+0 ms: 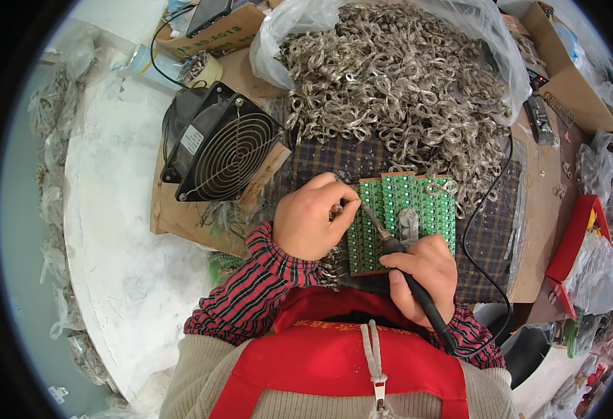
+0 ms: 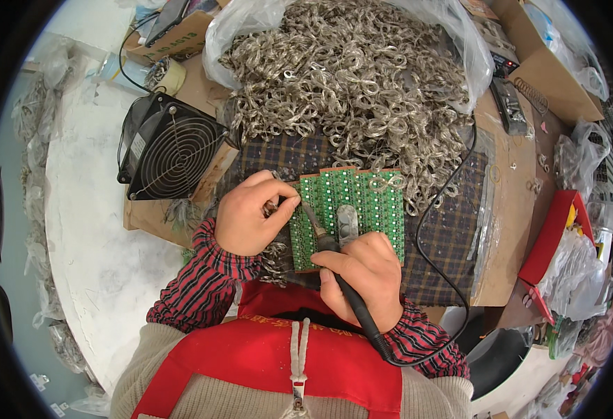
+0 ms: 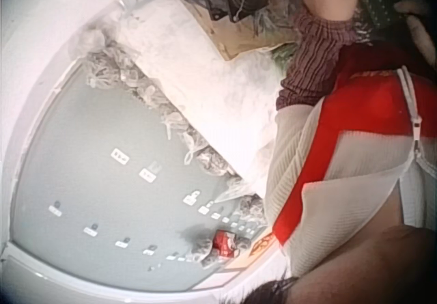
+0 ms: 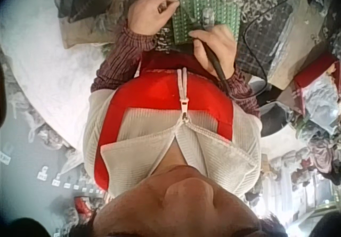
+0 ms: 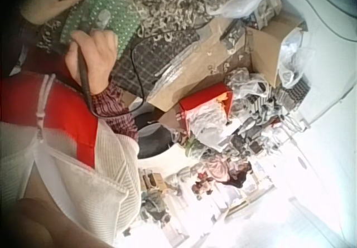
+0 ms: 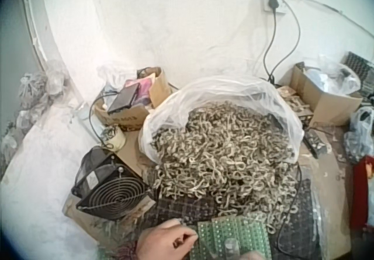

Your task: The person uses a soldering iron to attach small metal components to a green circuit board. They repeatedly pick up components, position them on the board, and apply solder with the iron. The workspace contains a pile of similar components and a cooling fan.

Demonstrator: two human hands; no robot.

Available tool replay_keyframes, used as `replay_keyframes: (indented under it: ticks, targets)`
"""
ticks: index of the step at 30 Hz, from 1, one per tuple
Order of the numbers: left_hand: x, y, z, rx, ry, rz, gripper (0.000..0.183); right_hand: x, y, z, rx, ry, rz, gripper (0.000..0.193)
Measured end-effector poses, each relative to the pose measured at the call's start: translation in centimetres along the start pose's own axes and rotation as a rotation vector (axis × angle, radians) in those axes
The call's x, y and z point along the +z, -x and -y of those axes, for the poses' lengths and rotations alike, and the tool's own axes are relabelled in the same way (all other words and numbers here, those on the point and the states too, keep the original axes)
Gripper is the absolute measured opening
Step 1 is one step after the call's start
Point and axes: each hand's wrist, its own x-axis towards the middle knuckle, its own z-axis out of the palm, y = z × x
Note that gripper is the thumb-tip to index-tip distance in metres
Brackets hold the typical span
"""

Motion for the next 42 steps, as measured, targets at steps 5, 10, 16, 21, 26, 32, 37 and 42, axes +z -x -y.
replay_keyframes:
  ticks: [5, 10, 16, 21, 26, 32, 37, 42]
  targets:
    - [-0.2, -0.1, 0.0, -0.001, -0.005, 0.012, 0.008, -0.2, 0.0, -0.1, 0.01, -0.026, -0.021, 0.025]
    - [-0.2, -0.1, 0.0, 0.01, -0.02, 0.015, 0.009, -0.3, 0.0, -0.1, 0.018, -0.037, -0.046, 0.022]
    - [-0.7, -0.4, 0.1, 0.069, -0.052, 0.054, 0.009, -0.2, -0.3, 0.0, 0.023, -0.027, -0.034, 0.022]
    - [-1.1, -0.7, -0.2, 0.089, -0.131, 0.099, 0.009, 0.0, -0.5, 0.0, 0.033, -0.02, -0.019, 0.023]
    - [-1.3, -1.0, -0.5, 0.139, -0.248, 0.131, 0.009, 0.1, -0.6, -0.1, 0.017, -0.016, -0.013, 0.024]
    - [-1.3, -1.5, -0.6, 0.263, -0.385, 0.134, 0.005, -0.3, -0.6, 0.0, 0.023, -0.025, -0.038, 0.023]
    - [-1.3, -1.9, -0.7, 0.273, -0.419, 0.155, 0.001, -1.2, 0.2, 0.0, 0.053, 0.011, -0.098, 0.024]
    - [-1.4, -1.9, -0.8, 0.207, -0.422, 0.221, 0.007, -3.8, -1.0, -0.3, 0.111, -0.068, -0.225, 0.028]
